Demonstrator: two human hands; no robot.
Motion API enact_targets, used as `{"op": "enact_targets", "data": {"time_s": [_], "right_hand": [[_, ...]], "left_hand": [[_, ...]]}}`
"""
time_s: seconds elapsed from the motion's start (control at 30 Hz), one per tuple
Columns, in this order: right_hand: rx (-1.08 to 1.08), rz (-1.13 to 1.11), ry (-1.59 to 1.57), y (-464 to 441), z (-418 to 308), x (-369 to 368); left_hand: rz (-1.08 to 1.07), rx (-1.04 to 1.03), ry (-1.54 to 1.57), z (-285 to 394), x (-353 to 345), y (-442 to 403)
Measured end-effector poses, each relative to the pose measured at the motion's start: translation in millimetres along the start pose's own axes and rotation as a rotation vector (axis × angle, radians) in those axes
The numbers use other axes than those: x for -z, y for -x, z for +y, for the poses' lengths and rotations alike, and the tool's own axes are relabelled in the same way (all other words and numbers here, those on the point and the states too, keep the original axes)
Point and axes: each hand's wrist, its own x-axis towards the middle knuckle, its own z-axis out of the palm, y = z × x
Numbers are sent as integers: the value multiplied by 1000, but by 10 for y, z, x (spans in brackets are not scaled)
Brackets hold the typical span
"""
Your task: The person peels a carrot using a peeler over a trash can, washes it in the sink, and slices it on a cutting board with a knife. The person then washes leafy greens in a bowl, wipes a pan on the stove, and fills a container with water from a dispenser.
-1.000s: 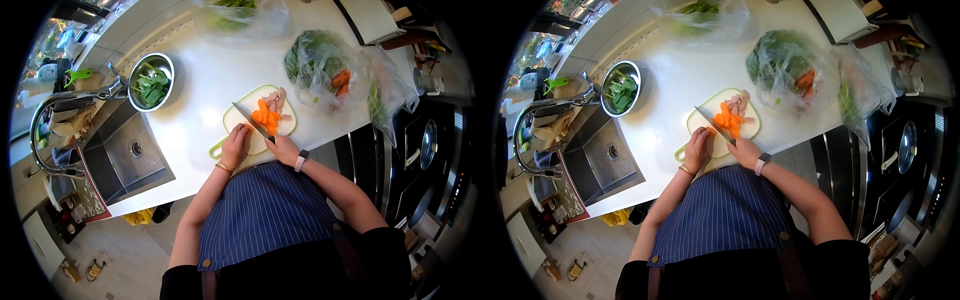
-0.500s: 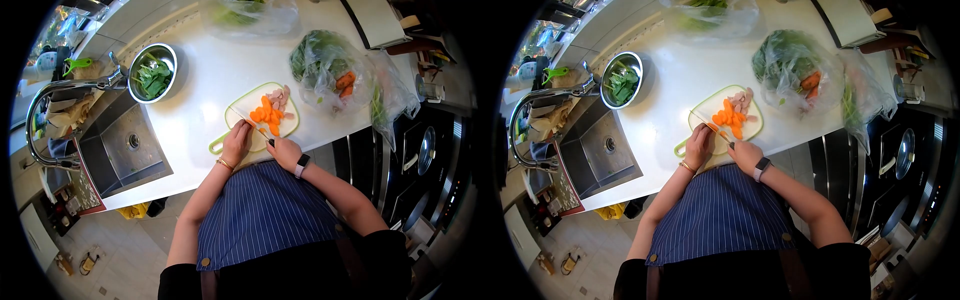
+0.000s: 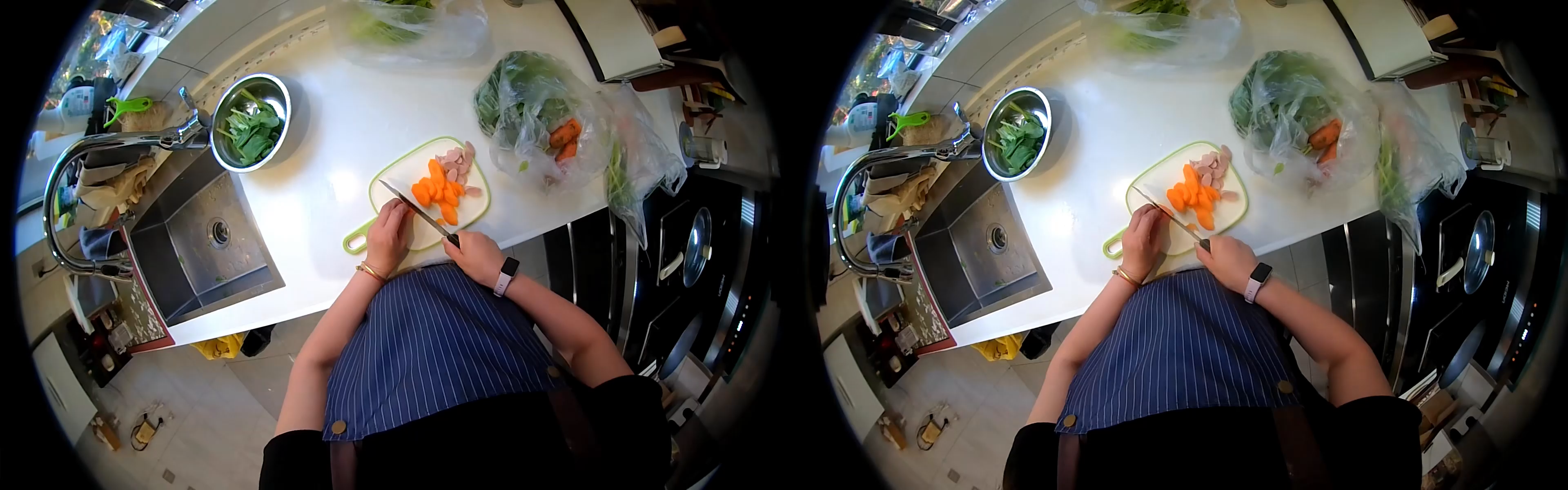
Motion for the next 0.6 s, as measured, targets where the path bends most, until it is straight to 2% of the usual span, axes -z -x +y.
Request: {"op": "enact_targets", "data": {"time_s": [0.5,0.6], "right_hand": [[-17,-5,73,-257,-46,-235],[17,76,121,-336,-99,-254]], "left_hand": [[-2,-4,11,-30,-32,13],[-2,-12,11,-24,-32,-1]]}}
